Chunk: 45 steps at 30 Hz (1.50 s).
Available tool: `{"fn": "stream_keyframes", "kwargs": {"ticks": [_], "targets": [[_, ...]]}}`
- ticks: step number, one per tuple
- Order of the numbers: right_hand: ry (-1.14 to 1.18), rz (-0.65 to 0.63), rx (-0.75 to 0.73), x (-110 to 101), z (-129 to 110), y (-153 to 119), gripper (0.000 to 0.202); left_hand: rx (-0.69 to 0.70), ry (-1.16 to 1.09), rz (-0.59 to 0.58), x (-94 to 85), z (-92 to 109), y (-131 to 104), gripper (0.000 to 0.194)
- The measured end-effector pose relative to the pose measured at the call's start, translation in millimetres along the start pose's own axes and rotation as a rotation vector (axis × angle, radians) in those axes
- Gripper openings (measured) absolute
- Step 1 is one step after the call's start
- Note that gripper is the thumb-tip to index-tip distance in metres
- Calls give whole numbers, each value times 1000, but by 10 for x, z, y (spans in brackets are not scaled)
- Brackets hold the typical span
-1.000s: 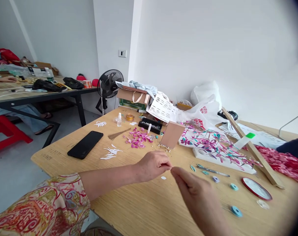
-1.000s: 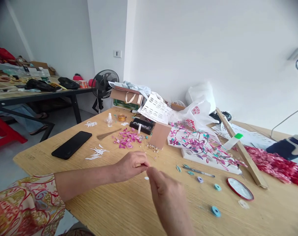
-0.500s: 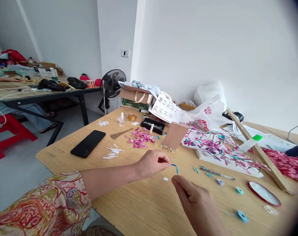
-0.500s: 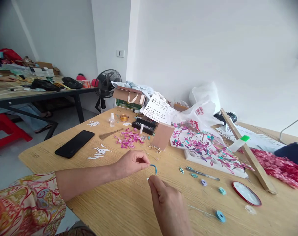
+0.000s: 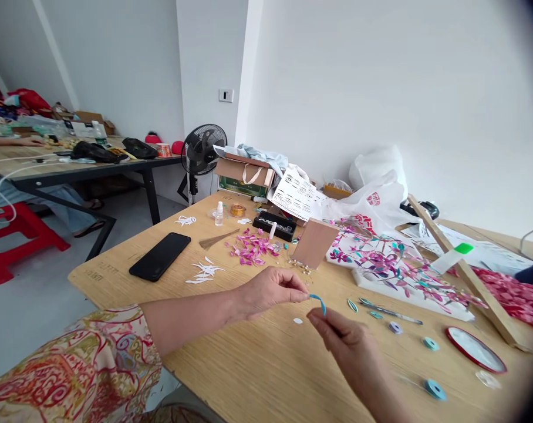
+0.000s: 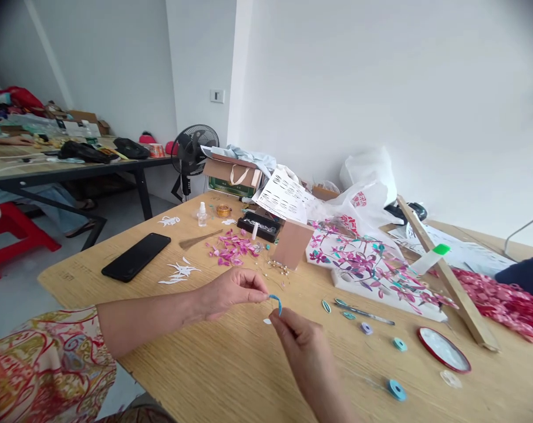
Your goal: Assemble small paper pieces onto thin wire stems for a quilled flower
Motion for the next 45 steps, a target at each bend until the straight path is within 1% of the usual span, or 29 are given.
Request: {"fn": "stream_keyframes", "kwargs": {"ticks": [2, 4, 6, 7, 8, 10, 11, 12, 13, 15, 17, 19, 21, 23, 24, 25, 27, 29, 31, 33, 35, 36, 38, 41, 43, 45], "targets": [[-87, 20, -73, 3, -126, -122, 34, 40, 96, 52, -16, -20, 30, 7], [-186, 44, -139, -98, -264, -165, 34, 121, 284, 48, 1, -13, 44, 5], [-263, 84, -164, -261, -349, -104, 32, 239, 492, -16, 60, 29, 24, 6], [-279, 101, -159, -341, -357, -42, 31, 293, 563, -68, 99, 55, 2, 6], [-276, 106, -143, -403, -338, 32, 30, 328, 593, -124, 138, 79, -25, 5], [-195, 78, -85, -437, -230, 175, 28, 322, 545, -195, 186, 111, -72, 5], [-122, 47, -47, -400, -153, 224, 28, 290, 488, -191, 189, 118, -85, 5], [-41, 23, -11, -336, -77, 250, 28, 253, 425, -163, 180, 118, -88, 7], [37, 15, 23, -252, -8, 251, 29, 219, 362, -117, 160, 112, -83, 8], [110, 39, 69, -64, 74, 181, 32, 187, 267, -1, 104, 91, -55, 9], [83, 66, 93, 91, 58, 53, 35, 219, 269, 96, 53, 73, -19, 7], [-19, 93, 50, 135, -65, -59, 35, 292, 383, 149, 30, 64, 11, 6], [-142, 116, -7, 48, -216, -91, 35, 394, 559, 116, 59, 62, 19, 8], [-224, 128, -32, -126, -300, -22, 33, 500, 703, 21, 124, 64, 2, 11], [-232, 128, -29, -220, -298, 39, 31, 531, 731, -35, 157, 63, -12, 11], [-227, 124, -8, -302, -263, 109, 29, 538, 725, -76, 180, 63, -25, 11], [-131, 84, 51, -380, -120, 232, 26, 464, 624, -88, 189, 61, -34, 9], [29, 33, 110, -316, 45, 290, 27, 327, 463, -31, 158, 48, -25, 6], [185, -3, 163, -140, 157, 261, 29, 232, 341, 38, 118, 34, -12, 7], [249, -9, 209, 65, 173, 158, 32, 223, 317, 98, 79, 36, 3, 6], [216, 18, 204, 204, 84, 30, 34, 277, 397, 156, 44, 49, 19, 5], [169, 36, 180, 229, 12, -26, 34, 317, 461, 176, 33, 56, 26, 5], [43, 77, 104, 176, -144, -89, 34, 418, 611, 153, 47, 61, 32, 7], [-107, 125, 15, -82, -272, -25, 33, 579, 803, 10, 131, 48, 6, 11], [-136, 139, 25, -264, -228, 96, 29, 624, 824, -76, 180, 43, -26, 11], [-89, 115, 78, -353, -103, 219, 27, 580, 756, -96, 194, 53, -49, 10]]}}
Point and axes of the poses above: each hand's wrist, its own y-axis towards the middle knuckle, its own x-axis out of the palm, z = x × y, the point moved 4 cm from there along y, towards the middle knuckle, and after that the axes turned 7 degrees about z, right-handed, at the moved point
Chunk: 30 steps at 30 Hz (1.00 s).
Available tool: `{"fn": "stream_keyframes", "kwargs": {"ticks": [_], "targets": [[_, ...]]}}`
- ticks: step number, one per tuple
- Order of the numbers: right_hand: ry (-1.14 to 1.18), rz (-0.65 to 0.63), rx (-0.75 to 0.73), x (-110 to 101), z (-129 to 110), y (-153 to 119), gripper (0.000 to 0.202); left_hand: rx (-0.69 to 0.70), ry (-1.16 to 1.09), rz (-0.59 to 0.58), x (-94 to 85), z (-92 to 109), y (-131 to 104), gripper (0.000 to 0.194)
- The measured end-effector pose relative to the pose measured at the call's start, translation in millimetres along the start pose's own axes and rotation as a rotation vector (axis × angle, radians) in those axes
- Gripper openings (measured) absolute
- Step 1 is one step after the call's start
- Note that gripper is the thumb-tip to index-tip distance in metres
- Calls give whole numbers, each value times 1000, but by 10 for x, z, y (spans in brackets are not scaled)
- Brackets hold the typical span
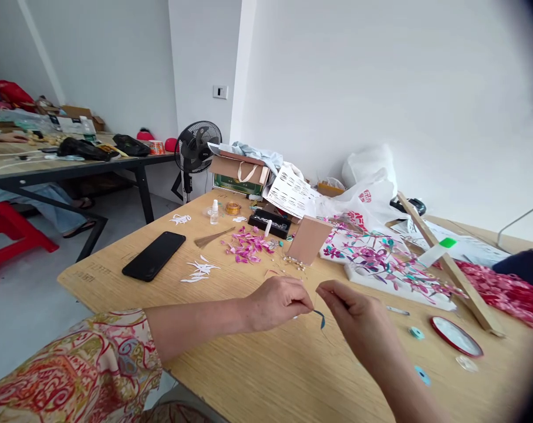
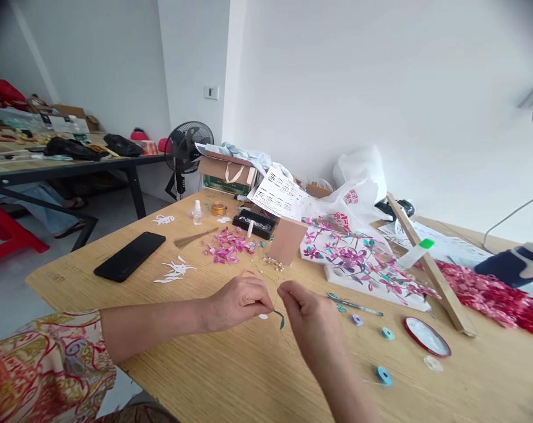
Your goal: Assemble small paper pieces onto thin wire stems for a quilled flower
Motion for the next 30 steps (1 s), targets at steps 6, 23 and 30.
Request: {"fn": "stream_keyframes", "kwargs": {"ticks": [6, 23, 30], "targets": [[359, -126, 183, 389, 277, -24, 29, -305, -240, 121, -65, -57, -11, 8], [106, -31, 66, 124, 212, 55, 29, -145, -188, 35, -19, 21, -28, 9], [50, -107, -37, 503, 10, -374, 34, -333, -278, 236, -81, -133, 9, 6]]}}
Point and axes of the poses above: each hand's wrist, its own y-axis towards the middle knuckle, its own x-axis out of the palm, z = x × y, the point moved 4 cm from there along y, towards the middle knuckle, and after that the axes turned 7 degrees about z, right-handed, at the moved point
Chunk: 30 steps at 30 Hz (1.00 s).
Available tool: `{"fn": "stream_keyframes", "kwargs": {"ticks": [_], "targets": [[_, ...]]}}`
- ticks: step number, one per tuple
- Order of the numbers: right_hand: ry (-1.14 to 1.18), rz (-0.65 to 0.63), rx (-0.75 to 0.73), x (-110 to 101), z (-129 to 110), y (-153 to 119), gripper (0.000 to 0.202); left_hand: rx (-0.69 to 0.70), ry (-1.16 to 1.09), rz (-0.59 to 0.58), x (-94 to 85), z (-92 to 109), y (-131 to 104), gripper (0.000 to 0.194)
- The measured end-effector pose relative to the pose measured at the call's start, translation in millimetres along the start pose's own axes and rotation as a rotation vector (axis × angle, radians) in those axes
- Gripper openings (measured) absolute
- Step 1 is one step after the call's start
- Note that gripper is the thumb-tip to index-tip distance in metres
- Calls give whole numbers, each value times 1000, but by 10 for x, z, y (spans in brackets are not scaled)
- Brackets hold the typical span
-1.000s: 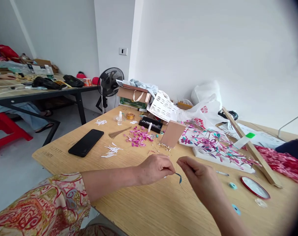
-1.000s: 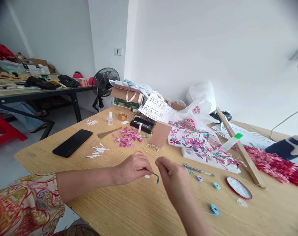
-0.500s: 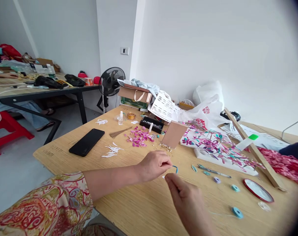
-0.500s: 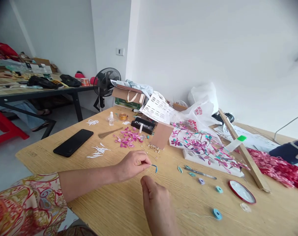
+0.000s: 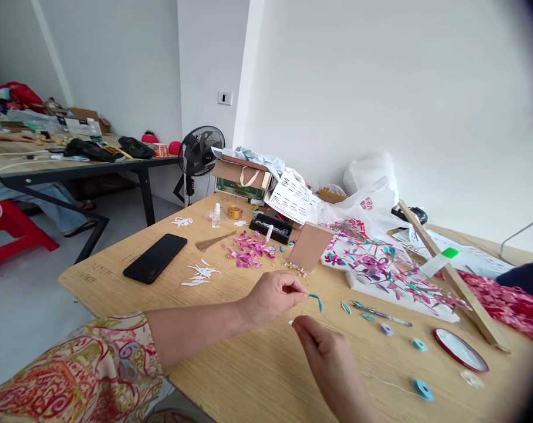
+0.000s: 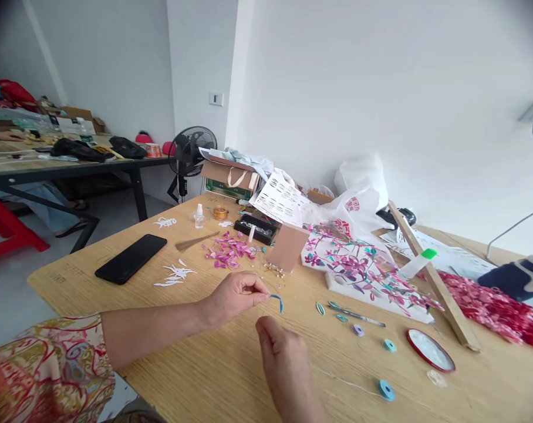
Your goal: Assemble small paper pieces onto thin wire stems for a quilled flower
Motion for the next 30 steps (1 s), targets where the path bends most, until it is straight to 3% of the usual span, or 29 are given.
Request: {"fn": "stream_keyframes", "kwargs": {"ticks": [4, 6, 8, 10, 13, 16, 18, 22, 25, 28, 30], "targets": [[-181, 62, -123, -310, -262, 11, 32, 214, 243, -132, 97, 13, -13, 10], [-201, 116, -102, -504, -219, 152, 28, 291, 272, -209, 142, 53, -49, 10], [-162, 126, -25, -593, -67, 302, 27, 276, 213, -237, 151, 87, -76, 10], [-51, 82, 53, -528, 111, 397, 28, 184, 125, -209, 126, 97, -81, 9], [171, -5, 107, -234, 259, 368, 30, 12, 13, -110, 54, 66, -65, 7], [221, -63, 144, 55, 203, 178, 31, -33, -32, -35, -12, 40, -33, 6], [143, -51, 110, 120, 63, 49, 32, 11, 30, -1, -43, 30, -6, 6], [-79, 23, -62, -116, -250, 9, 33, 233, 280, -97, 4, 36, -1, 12], [-136, 81, -95, -425, -262, 188, 29, 365, 356, -226, 71, 63, -49, 13], [-52, 114, 30, -540, -32, 374, 27, 315, 219, -246, 60, 107, -75, 13], [97, 57, 114, -417, 134, 412, 28, 213, 74, -175, 12, 120, -63, 11]]}}
Point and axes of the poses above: each hand's wrist, its own y-axis towards the middle knuckle, its own x-axis out of the palm, z = x × y, the point moved 4 cm from there along y, towards the middle knuckle, and after that the axes turned 7 degrees about z, right-handed, at the moved point
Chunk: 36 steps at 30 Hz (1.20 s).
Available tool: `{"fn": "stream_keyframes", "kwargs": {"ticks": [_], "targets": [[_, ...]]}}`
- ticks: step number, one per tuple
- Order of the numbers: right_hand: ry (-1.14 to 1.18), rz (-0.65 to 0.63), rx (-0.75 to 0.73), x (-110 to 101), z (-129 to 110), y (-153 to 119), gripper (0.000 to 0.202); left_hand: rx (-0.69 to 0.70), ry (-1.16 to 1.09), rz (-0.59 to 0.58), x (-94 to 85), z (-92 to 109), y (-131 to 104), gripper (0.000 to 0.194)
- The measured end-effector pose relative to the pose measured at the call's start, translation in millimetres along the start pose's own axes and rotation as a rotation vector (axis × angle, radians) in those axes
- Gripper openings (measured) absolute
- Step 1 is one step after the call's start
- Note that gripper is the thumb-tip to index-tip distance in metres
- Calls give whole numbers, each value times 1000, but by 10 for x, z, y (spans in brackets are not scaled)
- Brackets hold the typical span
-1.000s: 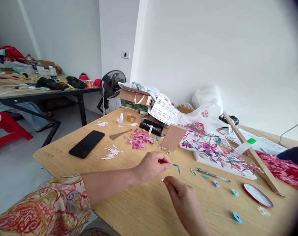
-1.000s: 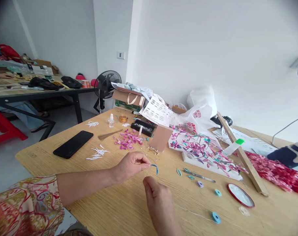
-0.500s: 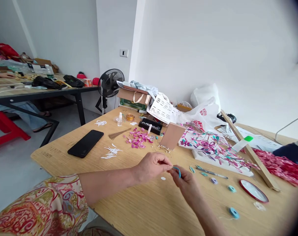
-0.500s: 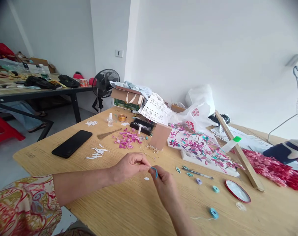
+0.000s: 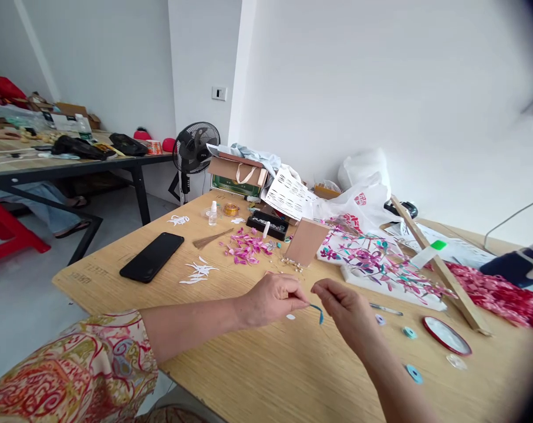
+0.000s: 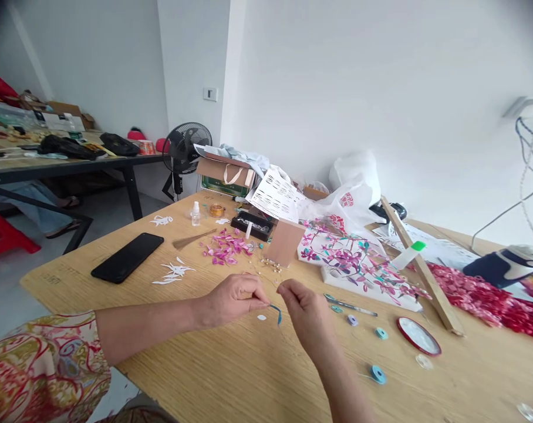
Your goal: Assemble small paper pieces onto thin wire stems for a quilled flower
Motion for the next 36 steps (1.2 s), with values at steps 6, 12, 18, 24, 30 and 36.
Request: {"fn": "stream_keyframes", "kwargs": {"ticks": [6, 12, 18, 24, 30, 36], "targets": [[279, -162, 138, 527, 119, -250, 28, -166, -218, 294, -131, -87, 35, 4], [368, -185, 221, 605, 80, -314, 29, -378, -520, 182, -2, -164, 10, 12], [279, -138, 266, 565, 295, -270, 34, -478, -732, 117, 85, -216, -22, 24], [214, 240, 246, 289, 207, -303, 44, -462, -621, 302, -50, -271, 18, 20], [785, 160, 442, 504, -27, -205, 55, -477, -575, 286, -18, -261, -2, 16], [798, 247, 366, 628, 54, -87, 29, -448, -546, 301, -27, -300, -15, 11]]}}
Point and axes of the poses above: each hand's wrist, its own y-axis towards the middle knuckle, its own x-axis out of the palm, z = x × y, the point moved 4 cm from there along y, towards the middle knuckle, and after that the axes turned 7 degrees about z, right-handed, at the moved point
